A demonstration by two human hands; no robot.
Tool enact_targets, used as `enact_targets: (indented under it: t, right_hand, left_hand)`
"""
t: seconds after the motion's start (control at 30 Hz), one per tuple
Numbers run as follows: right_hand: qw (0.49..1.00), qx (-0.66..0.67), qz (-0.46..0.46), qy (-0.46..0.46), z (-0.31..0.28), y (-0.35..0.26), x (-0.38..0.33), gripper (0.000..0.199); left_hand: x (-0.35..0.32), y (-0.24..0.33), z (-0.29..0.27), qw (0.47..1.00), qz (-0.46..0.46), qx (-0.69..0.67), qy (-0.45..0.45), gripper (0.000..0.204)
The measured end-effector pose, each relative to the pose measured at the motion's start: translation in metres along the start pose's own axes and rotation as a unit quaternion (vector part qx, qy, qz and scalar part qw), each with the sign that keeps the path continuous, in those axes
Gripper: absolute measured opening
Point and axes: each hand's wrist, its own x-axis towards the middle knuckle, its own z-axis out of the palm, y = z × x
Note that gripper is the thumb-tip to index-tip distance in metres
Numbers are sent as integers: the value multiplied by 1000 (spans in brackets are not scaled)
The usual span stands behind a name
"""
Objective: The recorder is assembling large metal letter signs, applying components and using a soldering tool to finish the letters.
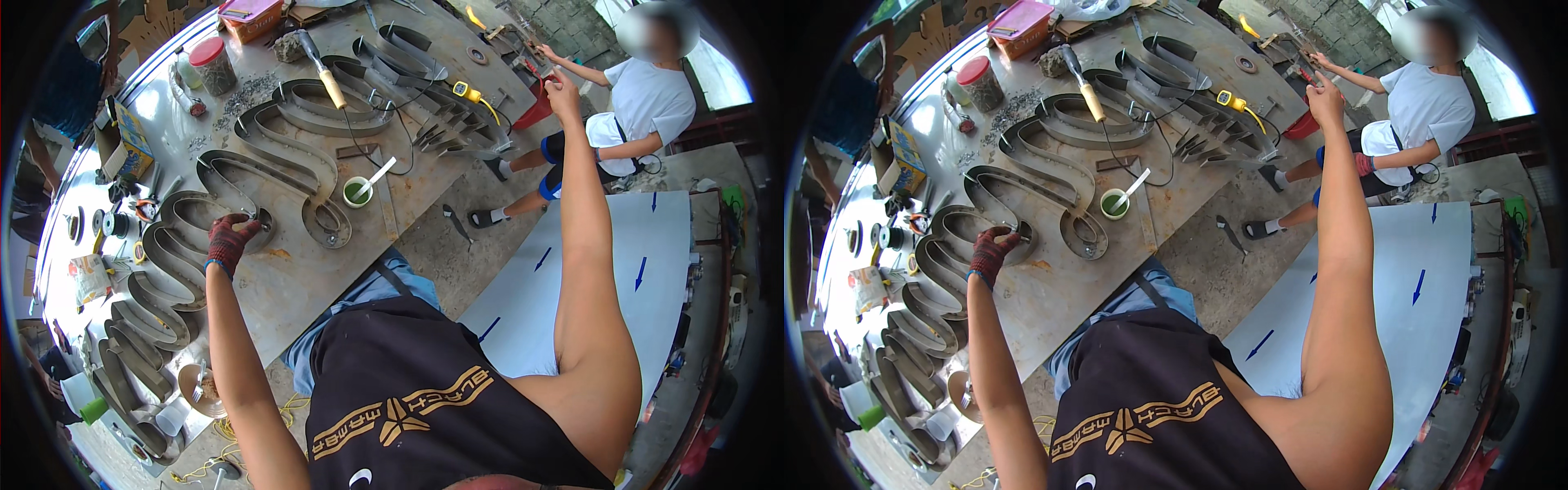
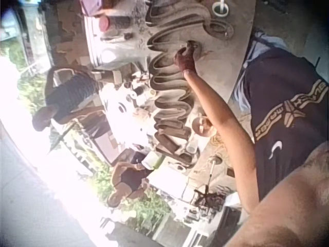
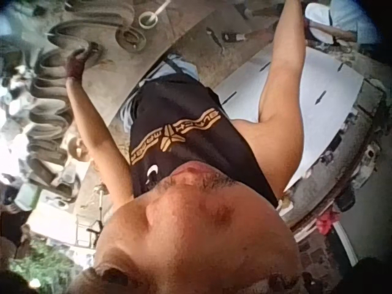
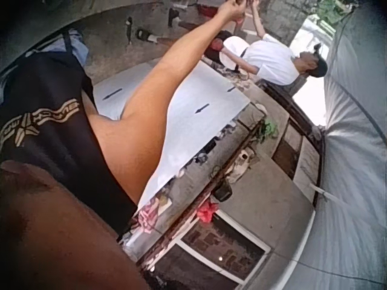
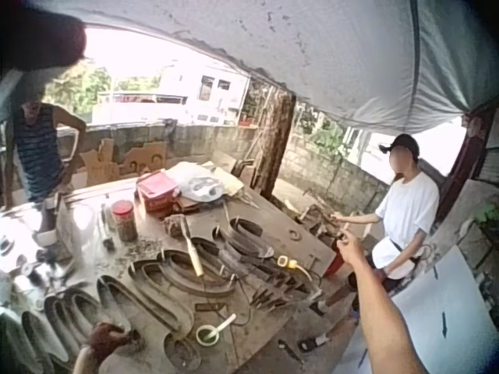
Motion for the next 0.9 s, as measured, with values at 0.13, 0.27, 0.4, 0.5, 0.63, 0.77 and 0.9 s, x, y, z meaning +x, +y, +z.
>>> enact_targets:
  t: [0.13, 0.27, 0.4, 0.5, 0.63, 0.77, 0.9]
  right_hand:
    - [998, -52, -37, 28, -5, 5, 8, 51]
    - [999, -38, -12, 18, -7, -5, 7, 50]
    - [998, -51, -7, 31, -7, 2, 14, 50]
    - [997, -67, -9, 31, 1, 3, 18, 49]
    - [997, -82, 13, -5, 14, 2, 37, 49]
    - [982, -121, -128, 69, 23, 47, 75, 48]
    - [985, -160, -43, 41, 9, 54, 101, 50]
  left_hand:
    - [6, -8, 1, 1000, 0, 6, -4, 56]
    - [6, -10, 0, 1000, -3, -3, 0, 56]
    - [8, -9, 1, 1000, 2, -1, -6, 57]
    - [6, -11, 0, 1000, -3, -11, -8, 57]
    - [-3, -10, -4, 1000, -2, 17, 16, 56]
    - [1, -18, 4, 999, 31, 17, 37, 54]
    - [4, -11, 1, 1000, 16, 7, 10, 49]
